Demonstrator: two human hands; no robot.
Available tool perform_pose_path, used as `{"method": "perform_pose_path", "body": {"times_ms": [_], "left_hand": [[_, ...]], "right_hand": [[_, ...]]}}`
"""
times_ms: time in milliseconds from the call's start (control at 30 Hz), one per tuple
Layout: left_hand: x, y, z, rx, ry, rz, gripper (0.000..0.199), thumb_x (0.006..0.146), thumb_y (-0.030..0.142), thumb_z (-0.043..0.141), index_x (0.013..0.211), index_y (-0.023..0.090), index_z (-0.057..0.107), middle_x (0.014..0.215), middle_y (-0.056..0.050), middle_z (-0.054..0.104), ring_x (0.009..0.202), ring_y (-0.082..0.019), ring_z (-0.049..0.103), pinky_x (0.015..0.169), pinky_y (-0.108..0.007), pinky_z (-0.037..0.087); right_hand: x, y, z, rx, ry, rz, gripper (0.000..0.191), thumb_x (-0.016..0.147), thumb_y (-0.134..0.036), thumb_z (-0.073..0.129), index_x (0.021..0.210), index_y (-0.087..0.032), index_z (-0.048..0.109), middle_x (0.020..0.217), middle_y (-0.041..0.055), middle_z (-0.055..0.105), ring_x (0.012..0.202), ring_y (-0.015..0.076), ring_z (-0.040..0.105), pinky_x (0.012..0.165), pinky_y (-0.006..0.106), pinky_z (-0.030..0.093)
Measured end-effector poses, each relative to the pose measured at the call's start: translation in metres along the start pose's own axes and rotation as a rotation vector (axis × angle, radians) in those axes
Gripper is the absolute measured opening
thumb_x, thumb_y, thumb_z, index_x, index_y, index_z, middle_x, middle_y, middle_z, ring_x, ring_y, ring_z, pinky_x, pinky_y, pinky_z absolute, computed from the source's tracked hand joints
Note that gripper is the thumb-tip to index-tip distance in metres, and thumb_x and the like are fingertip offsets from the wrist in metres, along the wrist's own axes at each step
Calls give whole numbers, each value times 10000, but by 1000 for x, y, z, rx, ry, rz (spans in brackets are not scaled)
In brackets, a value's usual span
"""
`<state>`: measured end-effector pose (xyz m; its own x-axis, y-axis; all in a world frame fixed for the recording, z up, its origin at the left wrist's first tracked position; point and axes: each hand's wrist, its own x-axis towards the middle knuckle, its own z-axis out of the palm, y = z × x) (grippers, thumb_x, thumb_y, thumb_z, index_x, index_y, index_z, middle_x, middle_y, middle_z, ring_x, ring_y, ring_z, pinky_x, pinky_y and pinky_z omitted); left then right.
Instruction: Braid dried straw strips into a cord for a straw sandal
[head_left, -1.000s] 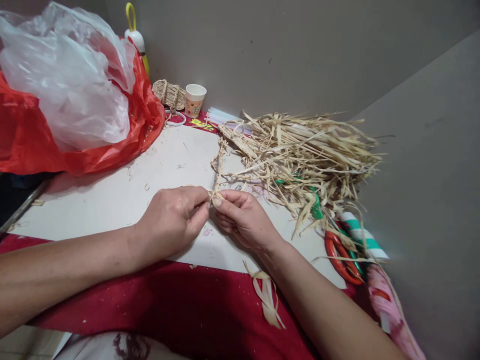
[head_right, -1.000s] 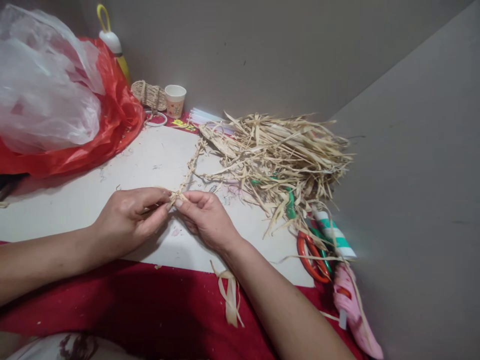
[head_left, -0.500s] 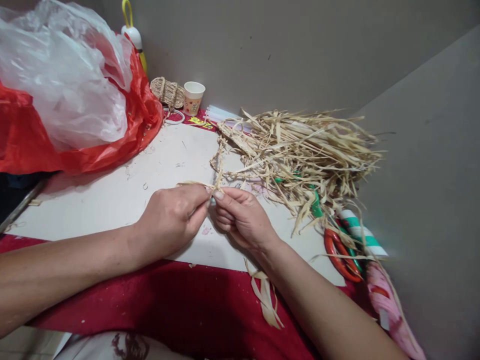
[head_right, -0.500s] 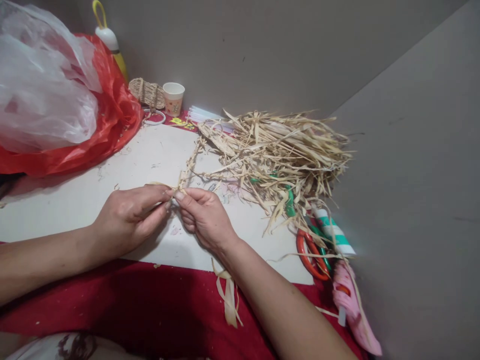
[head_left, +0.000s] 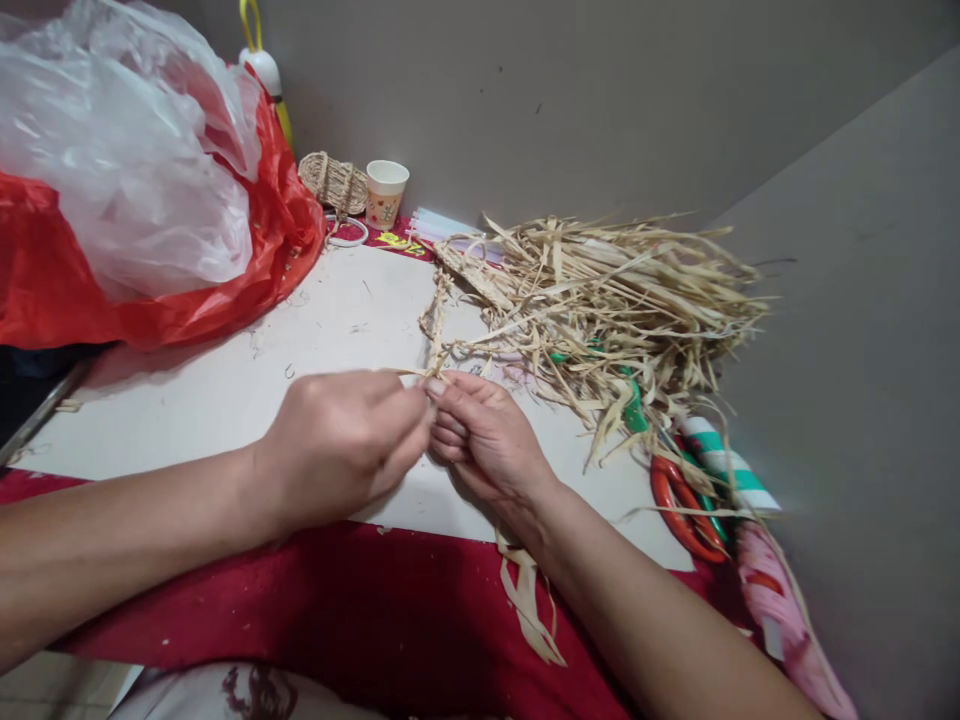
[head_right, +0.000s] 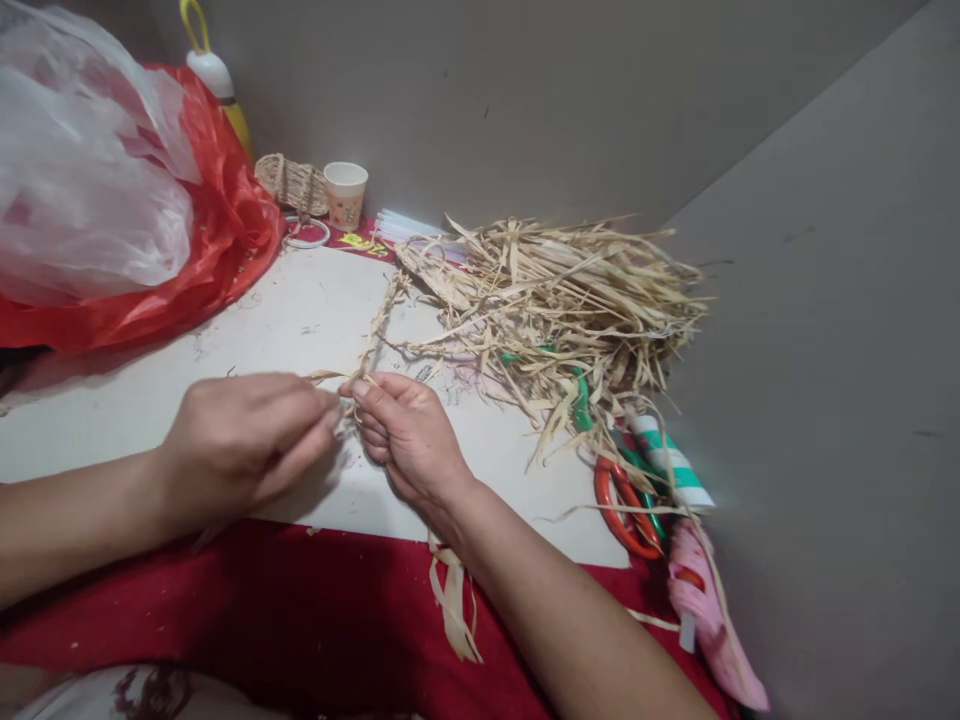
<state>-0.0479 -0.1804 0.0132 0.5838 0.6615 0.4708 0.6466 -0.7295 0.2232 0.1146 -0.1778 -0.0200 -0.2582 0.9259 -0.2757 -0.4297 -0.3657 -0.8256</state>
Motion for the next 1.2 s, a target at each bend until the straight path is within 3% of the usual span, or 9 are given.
{"method": "perform_pose_path", "body": {"times_ms": [67,133,233,300,567,733,900,1100,1200], "left_hand": [[9,-7,-4,-193,76,-215,170,816,201,464,874,153,616,824,-54,646,773,-147,588,722,-267,462],[17,-16,-1,-456,17,-398,222,780,173,486,970,148,598,938,-61,650,847,-148,589,757,-269,461],[20,-25,16,-951,-271,-515,187,793,182,429,876,143,592,814,-44,645,709,-120,584,687,-261,470],[18,-26,27,-1124,-378,-556,171,788,170,398,786,144,567,682,-17,593,596,-100,535,616,-245,454],[15,-20,24,-836,-370,-497,231,754,150,373,656,142,582,576,29,506,549,-82,424,550,-211,358],[15,-22,23,-765,-402,-492,238,750,170,368,641,147,579,557,31,494,525,-89,413,520,-213,344],[16,-26,26,-873,-487,-526,214,771,215,402,650,150,566,584,21,504,537,-89,433,534,-216,365],[16,-28,25,-1129,-646,-610,251,834,363,442,668,179,484,492,68,323,390,-54,252,375,-198,202],[15,-29,24,-1226,-704,-656,277,839,420,458,683,192,462,503,73,310,373,-50,236,358,-203,182]], "right_hand": [[0,-1,-1,-13,-39,19,171,729,-278,683,694,-141,587,446,-110,241,380,16,145,342,136,120],[0,-1,-2,-31,-72,50,165,739,-275,676,715,-132,597,441,-112,246,379,13,141,346,138,115],[1,-2,-4,-53,-100,96,190,742,-289,673,705,-125,585,432,-117,243,373,10,131,346,141,107],[1,-3,-5,-70,-120,128,212,739,-301,673,685,-125,570,425,-118,243,369,9,126,343,144,100],[2,-12,-10,-164,-157,263,230,714,-303,683,665,-129,540,413,-119,260,361,11,130,341,154,71],[2,-13,-10,-238,-174,260,234,719,-328,671,664,-138,546,408,-113,273,361,23,144,341,169,77],[1,-11,-10,-323,-151,172,228,714,-315,667,626,-136,556,387,-95,332,357,33,193,355,193,106],[3,-8,-17,-418,-151,51,135,710,-236,647,646,-132,590,572,-18,537,531,73,428,517,200,320],[2,-11,-19,-495,-157,31,144,742,-252,620,669,-130,596,612,-8,543,562,82,435,552,212,332]]}}
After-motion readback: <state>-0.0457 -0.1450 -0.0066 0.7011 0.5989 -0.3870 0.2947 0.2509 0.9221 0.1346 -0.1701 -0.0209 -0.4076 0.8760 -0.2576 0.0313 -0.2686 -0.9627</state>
